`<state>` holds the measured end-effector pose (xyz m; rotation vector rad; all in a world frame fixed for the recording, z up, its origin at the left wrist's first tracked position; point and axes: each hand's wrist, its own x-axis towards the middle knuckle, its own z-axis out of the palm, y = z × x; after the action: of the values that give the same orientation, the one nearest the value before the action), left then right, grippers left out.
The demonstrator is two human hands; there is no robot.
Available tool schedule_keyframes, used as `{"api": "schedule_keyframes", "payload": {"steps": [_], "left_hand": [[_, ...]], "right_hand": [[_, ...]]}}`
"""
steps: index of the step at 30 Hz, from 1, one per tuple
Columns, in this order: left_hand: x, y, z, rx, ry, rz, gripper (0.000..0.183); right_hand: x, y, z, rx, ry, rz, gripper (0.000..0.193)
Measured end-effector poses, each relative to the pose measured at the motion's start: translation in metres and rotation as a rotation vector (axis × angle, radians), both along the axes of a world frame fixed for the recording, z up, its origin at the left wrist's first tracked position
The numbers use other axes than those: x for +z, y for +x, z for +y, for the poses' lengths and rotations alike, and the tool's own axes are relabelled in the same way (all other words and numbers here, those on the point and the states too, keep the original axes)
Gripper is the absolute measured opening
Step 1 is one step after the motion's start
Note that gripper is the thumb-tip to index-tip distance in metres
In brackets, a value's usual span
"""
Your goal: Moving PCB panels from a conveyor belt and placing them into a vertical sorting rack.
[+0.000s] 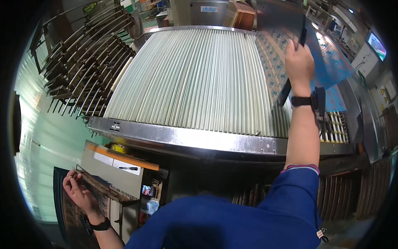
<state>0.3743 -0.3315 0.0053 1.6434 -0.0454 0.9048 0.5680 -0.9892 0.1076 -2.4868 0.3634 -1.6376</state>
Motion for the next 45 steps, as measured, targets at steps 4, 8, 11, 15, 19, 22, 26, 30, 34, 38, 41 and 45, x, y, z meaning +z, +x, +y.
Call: {"api": "schedule_keyframes", "payload": {"steps": [4, 8, 11, 15, 19, 22, 26, 30, 34, 38, 41, 45], "left_hand": [[0.012, 0.014, -0.01, -0.061, 0.026, -0.024, 0.019], [0.015, 0.019, -0.017, -0.054, 0.057, -0.025, 0.019], [0.011, 0.019, -0.014, -0.089, 0.05, 0.013, 0.019], [0.013, 0.019, -0.012, -0.132, 0.004, -0.003, 0.019], [0.012, 0.026, -0.02, -0.092, -0.002, 0.013, 0.018], [0.007, 0.029, -0.018, -0.141, -0.022, 0.016, 0.018], [0.006, 0.033, -0.031, -0.142, -0.024, 0.033, 0.019], [0.007, 0.034, -0.035, -0.153, -0.027, 0.024, 0.02], [0.01, 0.026, -0.026, -0.153, -0.008, 0.011, 0.021], [0.011, 0.02, -0.019, -0.157, 0.032, -0.001, 0.02], [0.012, 0.023, -0.02, -0.14, 0.007, 0.006, 0.02], [0.004, 0.035, -0.026, -0.16, -0.044, -0.003, 0.021]], "right_hand": [[0.043, 0.021, -0.064, -0.089, -0.126, 0.097, 0.043], [0.045, 0.002, -0.051, -0.001, 0.048, 0.108, 0.043], [0.032, -0.016, -0.052, -0.019, 0.041, 0.076, 0.04], [0.034, -0.017, -0.068, 0.057, 0.12, 0.069, 0.042], [0.027, -0.012, -0.096, 0.113, 0.097, -0.067, 0.049], [0.025, -0.01, -0.099, 0.11, 0.112, -0.03, 0.051], [0.023, -0.008, -0.09, 0.14, 0.134, -0.057, 0.052], [0.019, -0.016, -0.069, 0.099, 0.193, -0.039, 0.049], [0.008, -0.029, -0.03, 0.053, 0.14, 0.021, 0.04], [0.013, -0.013, -0.017, 0.079, -0.138, -0.077, 0.032], [0.038, 0.02, -0.03, -0.023, -0.13, -0.104, 0.041], [0.057, 0.03, -0.037, -0.129, -0.026, -0.079, 0.045]]}}
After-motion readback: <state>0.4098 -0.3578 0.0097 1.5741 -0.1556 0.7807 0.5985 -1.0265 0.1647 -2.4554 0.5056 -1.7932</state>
